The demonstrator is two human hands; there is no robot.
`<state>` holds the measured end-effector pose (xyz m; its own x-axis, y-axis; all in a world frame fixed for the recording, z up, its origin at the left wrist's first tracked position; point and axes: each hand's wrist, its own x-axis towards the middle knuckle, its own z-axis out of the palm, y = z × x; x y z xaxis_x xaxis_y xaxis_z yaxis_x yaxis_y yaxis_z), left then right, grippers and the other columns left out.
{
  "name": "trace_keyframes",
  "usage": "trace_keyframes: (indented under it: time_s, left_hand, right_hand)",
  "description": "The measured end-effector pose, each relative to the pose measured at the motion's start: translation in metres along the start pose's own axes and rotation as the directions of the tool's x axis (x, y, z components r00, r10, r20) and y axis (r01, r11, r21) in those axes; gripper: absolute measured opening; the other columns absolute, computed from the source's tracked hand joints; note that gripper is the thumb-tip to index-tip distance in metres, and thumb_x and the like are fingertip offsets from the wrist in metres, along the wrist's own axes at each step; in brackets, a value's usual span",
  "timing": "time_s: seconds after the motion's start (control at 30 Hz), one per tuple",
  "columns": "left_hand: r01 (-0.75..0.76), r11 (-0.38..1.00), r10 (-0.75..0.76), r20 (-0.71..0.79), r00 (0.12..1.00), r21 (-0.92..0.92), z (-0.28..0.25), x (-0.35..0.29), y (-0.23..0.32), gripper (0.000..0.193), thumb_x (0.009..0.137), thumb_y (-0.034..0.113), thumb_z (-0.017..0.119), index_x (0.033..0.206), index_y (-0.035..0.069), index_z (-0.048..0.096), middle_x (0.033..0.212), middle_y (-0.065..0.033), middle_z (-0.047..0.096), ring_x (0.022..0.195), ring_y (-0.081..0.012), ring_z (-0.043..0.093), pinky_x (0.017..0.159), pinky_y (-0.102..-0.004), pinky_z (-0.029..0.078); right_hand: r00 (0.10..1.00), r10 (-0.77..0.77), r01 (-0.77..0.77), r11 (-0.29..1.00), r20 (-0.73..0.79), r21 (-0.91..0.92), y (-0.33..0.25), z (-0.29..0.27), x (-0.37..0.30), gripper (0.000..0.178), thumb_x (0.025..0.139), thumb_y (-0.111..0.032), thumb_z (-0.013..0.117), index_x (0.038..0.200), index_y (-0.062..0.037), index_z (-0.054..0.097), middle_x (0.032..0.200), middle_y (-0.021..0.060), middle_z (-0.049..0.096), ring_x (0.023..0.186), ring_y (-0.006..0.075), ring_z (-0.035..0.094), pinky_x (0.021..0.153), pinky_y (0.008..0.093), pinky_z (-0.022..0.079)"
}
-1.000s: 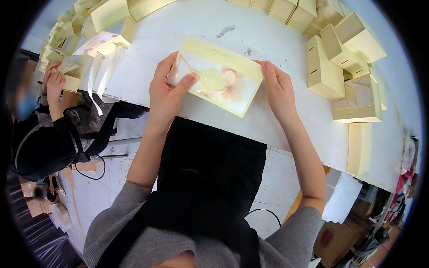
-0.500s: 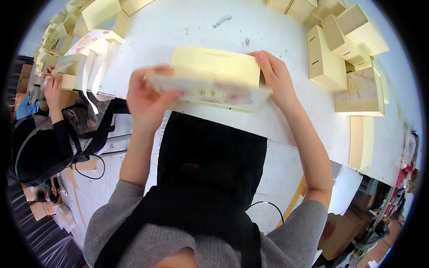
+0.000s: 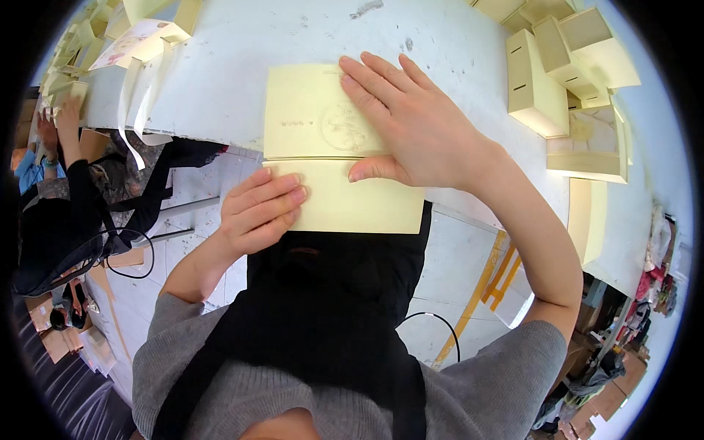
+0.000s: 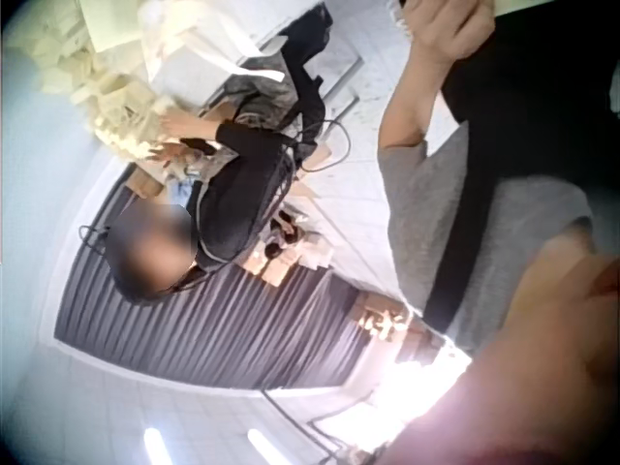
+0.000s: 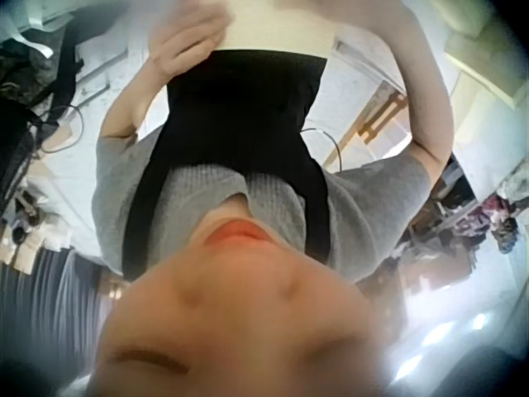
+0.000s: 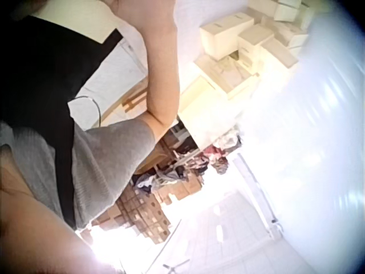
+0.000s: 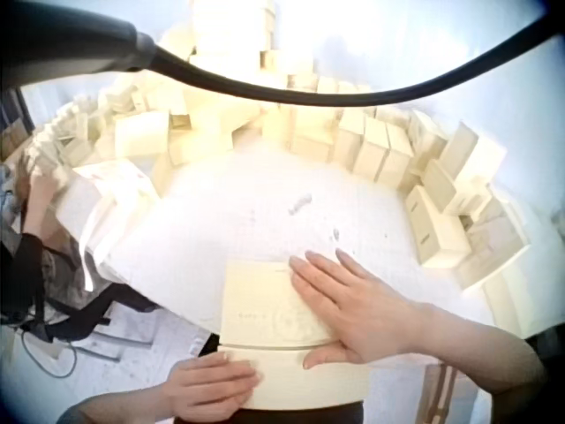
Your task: The person assembles small cream-colored boxes by folding flaps, inserting white ribbons through slots, and closing the lids. The person repeatedly handles boxes and ribbons, placing finished units on the table.
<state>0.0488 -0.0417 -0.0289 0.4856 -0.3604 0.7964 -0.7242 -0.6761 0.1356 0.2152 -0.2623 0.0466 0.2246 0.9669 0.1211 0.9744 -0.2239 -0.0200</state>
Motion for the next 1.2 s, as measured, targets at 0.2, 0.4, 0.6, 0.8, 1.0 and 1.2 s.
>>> trace_keyframes:
  time_s: [0.2, 0.4, 0.6, 0.8, 1.0, 1.2]
  left_hand:
    - [-0.044, 0.998, 0.045, -0.036, 0.998, 0.036, 0.01, 0.007, -0.005, 0.015, 0.072, 0.002, 0.075, 0.078, 0.008, 0.063, 0.098, -0.0062, 0.073, 0.102, -0.024, 0.068, 0.097, -0.0395, 0.051]
    - [-0.037, 0.999, 0.036, -0.064, 0.997, -0.009, -0.003, 0.015, -0.002, 0.013, 0.073, 0.001, 0.072, 0.078, 0.003, 0.06, 0.096, -0.0121, 0.072, 0.095, -0.0281, 0.07, 0.089, -0.0419, 0.056]
    - [0.052, 0.993, -0.052, -0.002, 0.999, -0.105, -0.022, 0.016, 0.002, 0.011, 0.072, 0.002, 0.071, 0.076, 0.001, 0.061, 0.094, -0.014, 0.072, 0.095, -0.0296, 0.07, 0.09, -0.0444, 0.055]
    - [-0.014, 0.988, 0.013, -0.011, 1.0, -0.151, -0.018, 0.011, -0.008, 0.008, 0.07, 0.001, 0.069, 0.069, 0.001, 0.061, 0.089, -0.0135, 0.072, 0.092, -0.0285, 0.071, 0.092, -0.0444, 0.055]
    - [0.026, 0.992, -0.027, -0.012, 1.0, -0.127, -0.02, 0.006, -0.009, 0.008, 0.071, 0.002, 0.069, 0.071, 0.001, 0.061, 0.091, -0.0142, 0.071, 0.094, -0.0289, 0.07, 0.092, -0.0449, 0.054]
    - [0.007, 0.989, -0.029, -0.152, 0.988, -0.146, -0.009, 0.005, -0.014, 0.01, 0.078, -0.001, 0.067, 0.073, -0.001, 0.058, 0.1, -0.0155, 0.069, 0.097, -0.0302, 0.068, 0.089, -0.0449, 0.054]
  right_hand:
    - [0.965, 0.056, -0.025, 0.992, 0.255, -0.124, -0.026, -0.027, 0.053, 0.089, 0.074, -0.065, 0.06, 0.147, -0.0212, 0.035, 0.152, 0.0189, 0.03, 0.133, 0.0377, 0.039, 0.105, 0.0553, 0.037]
    - [0.981, -0.159, 0.112, 0.93, 0.109, 0.351, 0.0, -0.026, 0.079, 0.05, 0.083, -0.042, 0.07, 0.127, -0.0223, 0.055, 0.146, 0.0174, 0.039, 0.102, 0.0343, 0.062, 0.083, 0.0411, 0.052]
    - [0.939, -0.023, -0.016, 0.994, 0.342, 0.112, 0.003, -0.119, 0.107, 0.044, 0.092, -0.019, 0.059, 0.135, -0.0121, 0.053, 0.147, 0.0208, 0.039, 0.136, 0.0345, 0.038, 0.114, 0.0449, 0.03]
    - [0.982, 0.162, -0.138, 0.967, 0.098, -0.213, 0.08, -0.007, 0.092, 0.048, 0.09, -0.016, 0.061, 0.137, -0.022, 0.053, 0.151, 0.0182, 0.034, 0.138, 0.0356, 0.034, 0.114, 0.0455, 0.028]
    - [0.899, -0.157, 0.033, 0.955, -0.409, -0.295, 0.065, 0.003, 0.079, 0.025, 0.084, -0.025, 0.067, 0.103, -0.0078, 0.062, 0.105, 0.0116, 0.065, 0.085, 0.0279, 0.064, 0.067, 0.0363, 0.05]
    - [0.91, 0.306, -0.406, 0.793, 0.28, 0.453, -0.031, 0.003, 0.085, 0.028, 0.083, -0.022, 0.065, 0.07, 0.0033, 0.061, 0.062, 0.0192, 0.058, 0.056, 0.0339, 0.056, 0.055, 0.0412, 0.044]
